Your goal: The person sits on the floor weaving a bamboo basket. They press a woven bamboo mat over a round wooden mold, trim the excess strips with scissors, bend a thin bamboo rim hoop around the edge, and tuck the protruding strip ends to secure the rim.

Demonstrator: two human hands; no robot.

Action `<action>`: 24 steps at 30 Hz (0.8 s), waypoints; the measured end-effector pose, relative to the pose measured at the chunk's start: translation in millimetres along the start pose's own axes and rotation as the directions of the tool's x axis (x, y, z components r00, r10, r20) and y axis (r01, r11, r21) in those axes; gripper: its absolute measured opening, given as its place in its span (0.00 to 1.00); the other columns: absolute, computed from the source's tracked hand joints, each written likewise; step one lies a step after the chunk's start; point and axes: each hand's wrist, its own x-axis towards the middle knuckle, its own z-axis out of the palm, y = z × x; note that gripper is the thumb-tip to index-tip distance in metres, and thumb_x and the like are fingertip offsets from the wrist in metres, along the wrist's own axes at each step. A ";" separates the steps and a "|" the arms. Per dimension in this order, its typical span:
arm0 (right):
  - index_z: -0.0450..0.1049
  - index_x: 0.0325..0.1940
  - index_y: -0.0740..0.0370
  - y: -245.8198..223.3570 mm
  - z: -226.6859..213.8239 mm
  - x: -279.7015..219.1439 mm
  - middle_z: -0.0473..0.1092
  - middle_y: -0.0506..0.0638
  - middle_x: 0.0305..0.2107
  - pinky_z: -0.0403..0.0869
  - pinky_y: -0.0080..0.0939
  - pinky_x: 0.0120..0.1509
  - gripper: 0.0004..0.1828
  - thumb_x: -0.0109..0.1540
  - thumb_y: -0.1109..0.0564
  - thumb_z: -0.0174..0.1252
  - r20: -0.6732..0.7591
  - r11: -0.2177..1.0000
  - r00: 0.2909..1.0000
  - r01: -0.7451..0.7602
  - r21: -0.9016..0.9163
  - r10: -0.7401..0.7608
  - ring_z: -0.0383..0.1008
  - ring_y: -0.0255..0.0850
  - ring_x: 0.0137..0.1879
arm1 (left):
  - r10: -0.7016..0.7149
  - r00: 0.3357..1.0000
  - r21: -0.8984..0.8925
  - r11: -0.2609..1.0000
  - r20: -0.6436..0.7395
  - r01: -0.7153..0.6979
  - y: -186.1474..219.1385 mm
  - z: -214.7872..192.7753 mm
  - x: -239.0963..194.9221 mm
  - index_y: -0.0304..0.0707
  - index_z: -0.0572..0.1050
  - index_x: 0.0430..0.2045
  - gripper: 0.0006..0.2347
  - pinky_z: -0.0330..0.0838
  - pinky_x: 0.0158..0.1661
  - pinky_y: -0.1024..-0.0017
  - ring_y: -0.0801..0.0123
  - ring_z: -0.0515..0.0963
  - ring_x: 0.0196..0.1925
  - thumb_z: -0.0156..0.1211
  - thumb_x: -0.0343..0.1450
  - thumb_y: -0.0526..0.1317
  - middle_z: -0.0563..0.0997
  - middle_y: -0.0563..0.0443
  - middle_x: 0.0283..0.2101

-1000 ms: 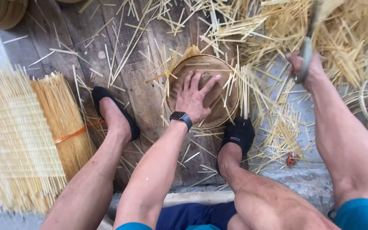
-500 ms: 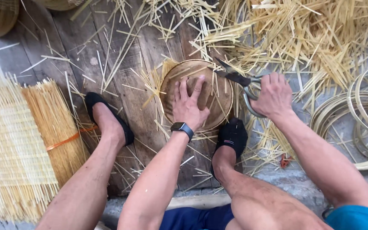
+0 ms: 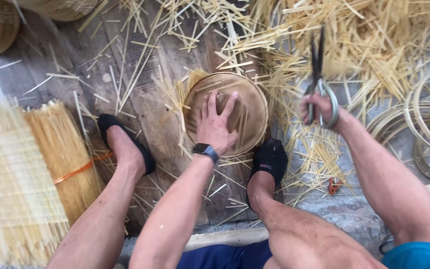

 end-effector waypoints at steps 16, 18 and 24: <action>0.88 0.42 0.47 -38.8 -76.7 -20.8 0.82 0.48 0.43 0.74 0.53 0.66 0.22 0.50 0.36 0.74 0.218 0.331 0.893 0.084 -0.940 0.394 0.79 0.45 0.52 | -0.646 0.758 -0.251 0.752 -0.094 0.609 39.8 15.2 2.6 0.72 0.65 0.61 0.39 0.45 0.64 0.29 0.30 0.46 0.72 0.73 0.54 0.67 0.50 0.35 0.70; 0.85 0.46 0.52 -85.0 -106.3 -15.4 0.79 0.56 0.45 0.71 0.59 0.66 0.25 0.54 0.35 0.71 -0.012 0.500 0.972 -0.133 -0.856 0.236 0.76 0.50 0.53 | -0.626 0.771 -0.264 0.768 -0.119 0.583 37.5 17.1 1.7 0.71 0.65 0.61 0.39 0.46 0.64 0.29 0.30 0.47 0.71 0.73 0.54 0.67 0.50 0.35 0.69; 0.77 0.47 0.67 -95.8 -113.6 3.1 0.74 0.58 0.35 0.76 0.49 0.46 0.34 0.60 0.31 0.63 -0.367 0.781 0.927 -0.280 -0.558 0.071 0.74 0.42 0.39 | -0.563 0.814 -0.230 0.819 -0.140 0.526 32.3 11.7 2.8 0.69 0.67 0.60 0.38 0.47 0.64 0.31 0.30 0.50 0.70 0.74 0.53 0.65 0.52 0.36 0.69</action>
